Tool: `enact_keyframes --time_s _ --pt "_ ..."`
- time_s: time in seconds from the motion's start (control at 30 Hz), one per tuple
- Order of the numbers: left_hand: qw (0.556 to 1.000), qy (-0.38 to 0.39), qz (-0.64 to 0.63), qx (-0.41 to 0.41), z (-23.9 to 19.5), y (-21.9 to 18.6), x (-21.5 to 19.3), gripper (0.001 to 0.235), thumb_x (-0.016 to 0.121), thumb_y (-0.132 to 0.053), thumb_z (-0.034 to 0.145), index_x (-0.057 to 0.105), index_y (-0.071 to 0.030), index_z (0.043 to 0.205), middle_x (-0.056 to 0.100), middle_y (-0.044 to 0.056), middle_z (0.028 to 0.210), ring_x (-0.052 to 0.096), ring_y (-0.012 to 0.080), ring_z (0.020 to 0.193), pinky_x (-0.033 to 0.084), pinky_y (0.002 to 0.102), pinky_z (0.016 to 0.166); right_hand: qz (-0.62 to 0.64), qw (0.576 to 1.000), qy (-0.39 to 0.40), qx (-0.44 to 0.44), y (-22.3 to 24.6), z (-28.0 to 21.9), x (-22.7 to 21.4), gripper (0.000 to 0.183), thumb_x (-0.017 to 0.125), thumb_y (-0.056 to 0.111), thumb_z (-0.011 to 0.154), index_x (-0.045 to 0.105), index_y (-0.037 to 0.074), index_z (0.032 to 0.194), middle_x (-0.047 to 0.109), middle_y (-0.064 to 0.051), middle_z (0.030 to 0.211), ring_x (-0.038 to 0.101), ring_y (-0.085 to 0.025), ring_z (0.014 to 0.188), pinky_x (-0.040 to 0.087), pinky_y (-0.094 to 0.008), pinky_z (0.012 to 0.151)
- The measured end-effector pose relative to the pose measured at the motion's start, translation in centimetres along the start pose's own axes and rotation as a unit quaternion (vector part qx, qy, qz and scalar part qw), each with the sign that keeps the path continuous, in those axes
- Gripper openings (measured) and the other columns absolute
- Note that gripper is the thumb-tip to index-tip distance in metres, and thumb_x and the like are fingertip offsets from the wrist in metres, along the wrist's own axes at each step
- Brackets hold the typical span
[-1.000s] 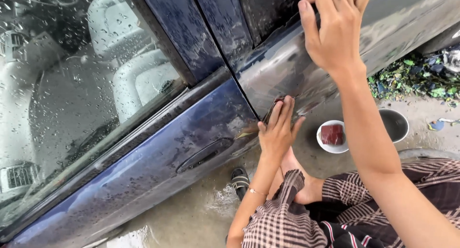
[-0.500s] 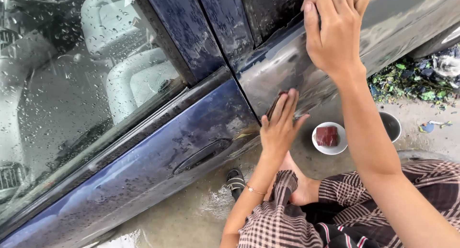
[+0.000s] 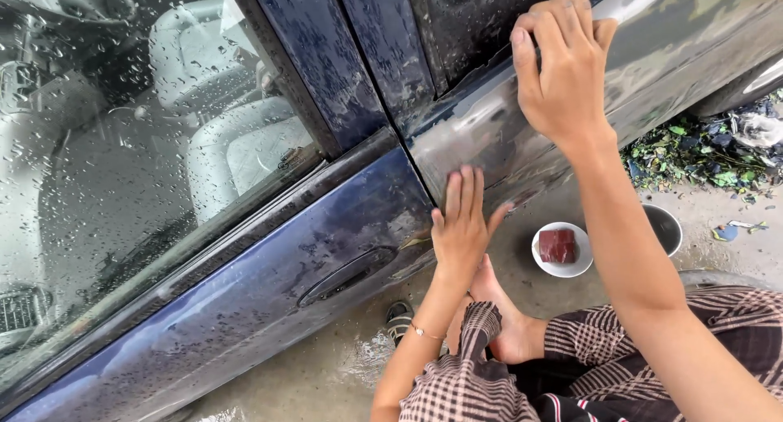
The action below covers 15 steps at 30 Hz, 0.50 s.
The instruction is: Sanding the exterior door panel of a car using sandpaper and water to prepare for painting.
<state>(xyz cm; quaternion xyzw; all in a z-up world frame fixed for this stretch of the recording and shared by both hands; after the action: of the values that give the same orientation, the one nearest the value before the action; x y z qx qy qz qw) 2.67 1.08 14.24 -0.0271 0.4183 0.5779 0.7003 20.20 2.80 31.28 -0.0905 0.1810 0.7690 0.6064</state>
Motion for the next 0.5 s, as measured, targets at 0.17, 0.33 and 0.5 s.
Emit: enact_keyframes --time_s 0.17,0.33,0.5 --pt "0.999 -0.007 0.021 -0.023 2.6 2.1 -1.9 0.09 0.041 -0.086 0.099 0.053 -0.015 0.152 0.044 0.006 0.161 0.033 0.0219 0.153 -0.027 0.062 0.116 -0.001 1.0 0.003 0.003 0.1 -0.1 0.1 0.01 0.059 0.007 0.111 0.065 -0.001 0.108 0.065 -0.012 0.115 0.054 -0.03 0.109 0.03 -0.04 0.089" --pt "0.997 0.006 -0.019 -0.079 6.7 4.6 -4.1 0.097 0.035 -0.082 0.104 0.039 -0.003 0.16 0.034 0.019 0.166 0.031 0.0291 0.157 -0.028 0.059 0.117 0.009 1.0 0.005 0.011 0.2 -0.2 0.2 0.008 0.06 0.004 0.11 0.066 -0.002 0.109 0.063 -0.013 0.114 0.051 -0.029 0.104 0.03 -0.039 0.088" --pt "0.998 0.043 0.041 0.033 -2.1 -0.6 1.3 0.077 0.035 -0.078 0.099 0.06 -0.014 0.135 0.057 0.004 0.134 0.049 0.0155 0.127 0.022 0.033 0.088 0.01 1.0 0.0 0.01 0.3 0.0 0.0 0.006 0.061 0.003 0.11 0.065 -0.001 0.108 0.065 -0.012 0.114 0.055 -0.03 0.109 0.031 -0.04 0.09"
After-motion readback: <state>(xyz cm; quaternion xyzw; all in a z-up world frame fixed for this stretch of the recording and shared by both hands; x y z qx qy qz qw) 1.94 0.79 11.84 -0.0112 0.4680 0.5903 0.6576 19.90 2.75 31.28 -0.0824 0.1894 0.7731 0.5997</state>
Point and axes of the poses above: each hand's wrist, its own z-axis towards the middle knuckle, its own x-axis out of the palm, y = z × x, the point moved 4 cm from there along z, towards the middle knuckle
